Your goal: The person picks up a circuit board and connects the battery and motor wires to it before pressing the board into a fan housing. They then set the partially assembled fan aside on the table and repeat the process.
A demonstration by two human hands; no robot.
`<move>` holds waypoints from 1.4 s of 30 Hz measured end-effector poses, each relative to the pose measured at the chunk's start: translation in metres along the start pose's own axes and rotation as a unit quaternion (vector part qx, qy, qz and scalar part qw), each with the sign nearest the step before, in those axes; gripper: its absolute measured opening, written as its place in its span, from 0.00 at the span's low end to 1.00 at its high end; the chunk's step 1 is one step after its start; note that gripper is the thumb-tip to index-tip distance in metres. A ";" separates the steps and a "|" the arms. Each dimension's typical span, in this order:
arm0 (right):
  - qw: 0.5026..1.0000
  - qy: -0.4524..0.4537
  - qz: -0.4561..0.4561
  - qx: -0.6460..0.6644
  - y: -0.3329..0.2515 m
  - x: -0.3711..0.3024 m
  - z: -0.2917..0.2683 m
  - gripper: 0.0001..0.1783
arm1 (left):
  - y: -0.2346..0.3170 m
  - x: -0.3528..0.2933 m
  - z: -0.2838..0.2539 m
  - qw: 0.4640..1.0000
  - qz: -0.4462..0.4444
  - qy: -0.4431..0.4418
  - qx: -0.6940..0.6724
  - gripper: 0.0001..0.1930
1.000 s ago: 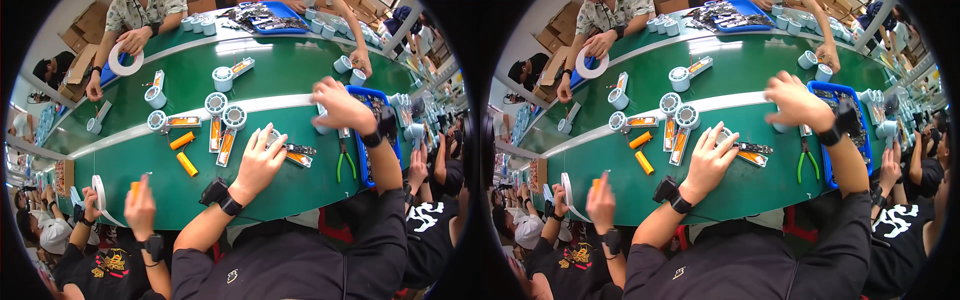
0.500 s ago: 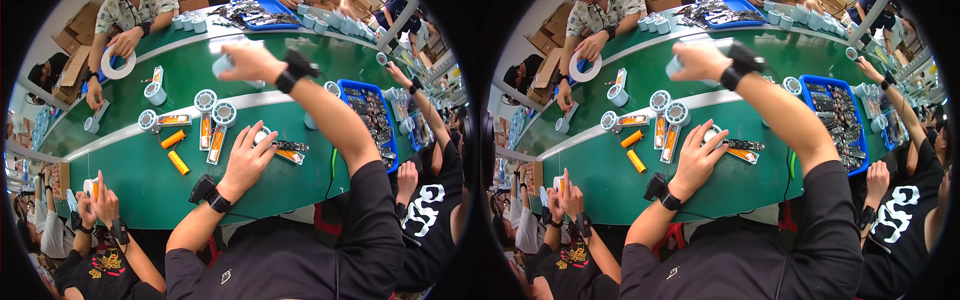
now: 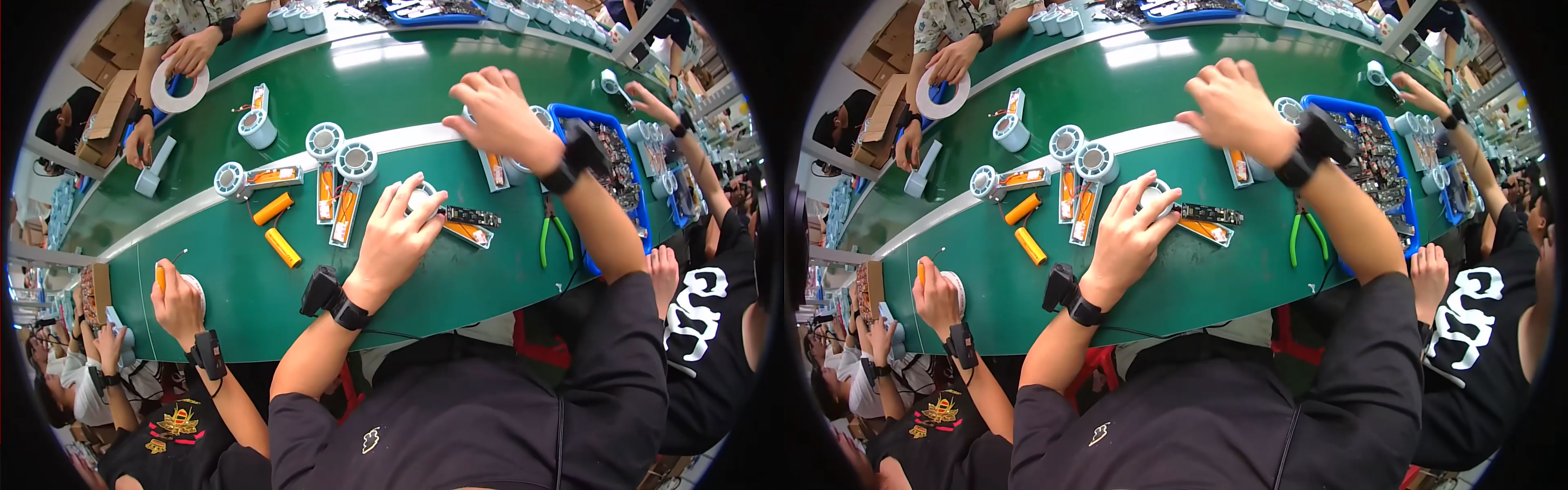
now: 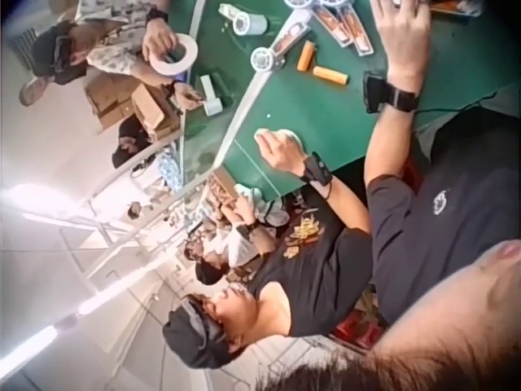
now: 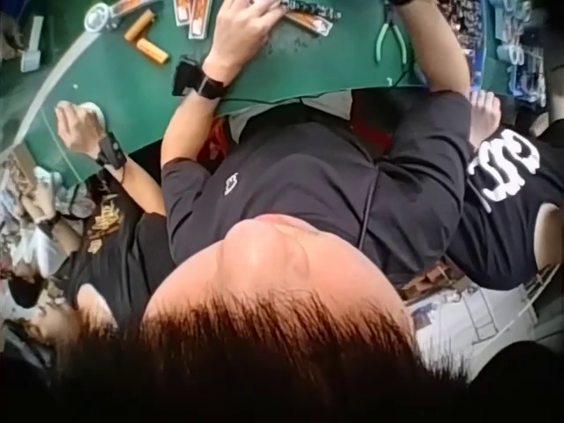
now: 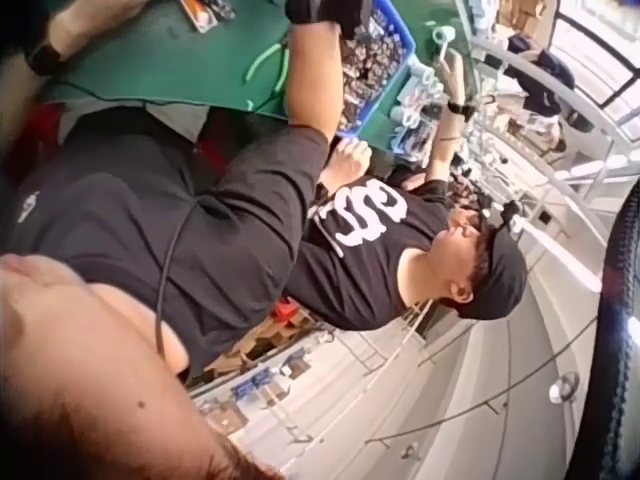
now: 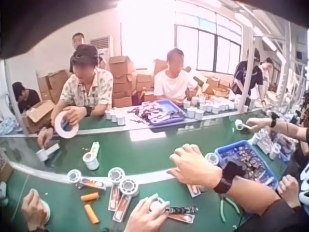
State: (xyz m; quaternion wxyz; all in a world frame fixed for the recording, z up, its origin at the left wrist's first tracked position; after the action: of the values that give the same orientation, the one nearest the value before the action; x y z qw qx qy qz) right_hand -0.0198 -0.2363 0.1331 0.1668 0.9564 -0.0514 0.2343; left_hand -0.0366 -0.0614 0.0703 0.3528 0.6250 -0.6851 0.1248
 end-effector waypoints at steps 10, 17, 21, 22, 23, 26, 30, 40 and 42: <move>0.850 -0.154 0.215 0.456 -0.062 -0.126 0.011 0.21 | -0.012 0.000 -0.005 0.996 -0.036 0.035 -0.070 0.03; 0.903 -0.057 0.229 0.360 -0.075 -0.113 -0.008 0.14 | -0.010 0.001 -0.011 0.997 -0.005 0.033 -0.063 0.05; 0.938 -0.103 0.199 0.263 -0.084 -0.105 -0.020 0.13 | -0.008 -0.002 -0.013 0.998 0.001 0.039 -0.045 0.04; 0.949 -0.103 0.178 0.239 -0.088 -0.103 -0.024 0.13 | -0.009 -0.001 -0.012 0.998 -0.002 0.039 -0.042 0.04; 0.958 -0.103 0.159 0.216 -0.093 -0.101 -0.026 0.12 | -0.010 0.000 -0.013 0.998 -0.005 0.044 -0.049 0.04; 0.934 -0.068 0.178 0.303 -0.082 -0.113 -0.014 0.14 | -0.011 0.002 -0.015 0.997 -0.016 0.055 -0.059 0.05; 0.826 -0.136 0.245 0.489 -0.060 -0.132 0.014 0.15 | -0.008 0.010 -0.021 0.995 -0.045 0.056 -0.062 0.04; 0.736 -0.097 0.329 0.584 -0.066 -0.161 0.026 0.27 | 0.000 0.033 -0.016 0.994 -0.032 -0.101 -0.028 0.04; 0.677 0.023 0.402 0.616 -0.060 -0.187 0.015 0.29 | -0.007 0.056 -0.033 0.994 -0.013 -0.106 0.001 0.05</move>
State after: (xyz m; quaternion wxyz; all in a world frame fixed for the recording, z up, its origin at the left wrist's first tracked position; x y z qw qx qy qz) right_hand -0.1678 -0.1817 0.0161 -0.5695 0.7241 -0.2706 0.2796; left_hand -0.0180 -0.0856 0.1276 0.2789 0.6438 -0.7106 0.0537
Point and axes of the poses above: each hand's wrist, its own x-axis towards the middle knuckle, its own z-axis out of the palm, y = z × x, the point moved 10 cm from there along x, towards the middle knuckle, and after that the axes turned 8 degrees about -x, right-handed, at the moved point
